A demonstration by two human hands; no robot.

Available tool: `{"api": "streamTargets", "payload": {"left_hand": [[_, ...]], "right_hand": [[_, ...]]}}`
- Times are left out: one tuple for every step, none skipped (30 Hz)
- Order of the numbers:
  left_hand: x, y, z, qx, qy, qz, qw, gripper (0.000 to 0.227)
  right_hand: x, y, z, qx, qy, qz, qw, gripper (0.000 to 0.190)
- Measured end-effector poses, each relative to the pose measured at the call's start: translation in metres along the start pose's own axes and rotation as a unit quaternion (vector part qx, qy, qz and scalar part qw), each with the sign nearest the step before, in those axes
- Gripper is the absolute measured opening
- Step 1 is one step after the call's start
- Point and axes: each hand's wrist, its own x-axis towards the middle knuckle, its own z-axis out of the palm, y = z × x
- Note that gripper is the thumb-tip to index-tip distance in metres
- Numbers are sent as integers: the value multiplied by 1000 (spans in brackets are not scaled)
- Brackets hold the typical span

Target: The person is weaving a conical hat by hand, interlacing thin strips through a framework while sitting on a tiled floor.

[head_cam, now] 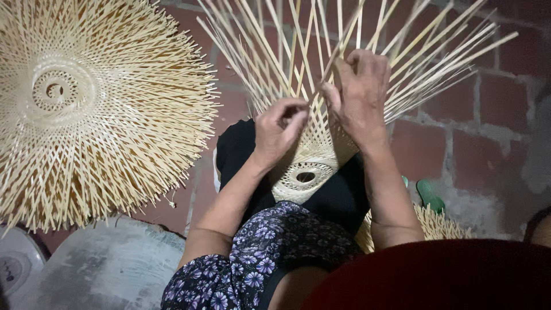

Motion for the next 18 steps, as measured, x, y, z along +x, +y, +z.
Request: {"api": "streamTargets", "payload": {"left_hand": [[2,2,-1,5,25,-15,1000,20],[6,3,-4,50,52,34,997,33],[7,5,-9,94,78,82,989,46],[9,7,-13,137,102,129,977,59],[12,8,-15,134,70,89,984,60],[16,7,-16,131,37,50,989,61],[18,7,-16,126,4,11,992,62],[20,6,-17,113,21,7,993,61],[20,6,-18,101,37,3,994,60],[21,6,-18,88,54,-1,995,59],[21,6,-19,42,31,-68,996,62],[21,6,-20,-4,7,-134,991,65],[20,6,-21,-49,-17,-200,978,68],[19,6,-22,-8,-37,-169,985,63],[16,4,-25,32,-57,-138,988,58],[13,1,-27,73,-76,-106,989,53],[12,-4,-29,39,-79,-107,990,45],[10,-9,-32,4,-83,-107,991,38]], "right_hand": [[1,-2,-4,-15,2,-4,1000,51],[2,-4,-6,-31,5,-9,999,52],[4,-3,-7,-43,10,-13,999,53],[7,0,-6,-55,16,-18,998,55],[9,4,-4,-68,23,-22,997,58],[8,5,-3,-55,35,-29,997,58],[8,7,-2,-44,46,-36,997,57],[8,9,-1,-32,57,-43,997,57],[8,10,1,-36,47,-50,997,56],[9,10,3,-39,36,-58,997,56],[8,9,4,-41,24,-63,997,55],[7,10,3,-42,10,-63,997,47],[6,12,2,-43,-4,-63,997,40],[6,12,3,-44,-19,-62,997,33],[6,13,5,-13,-59,-37,997,32],[6,13,8,17,-100,-11,995,31],[8,15,12,48,-140,14,989,30],[11,19,15,106,-140,42,983,29]]}}
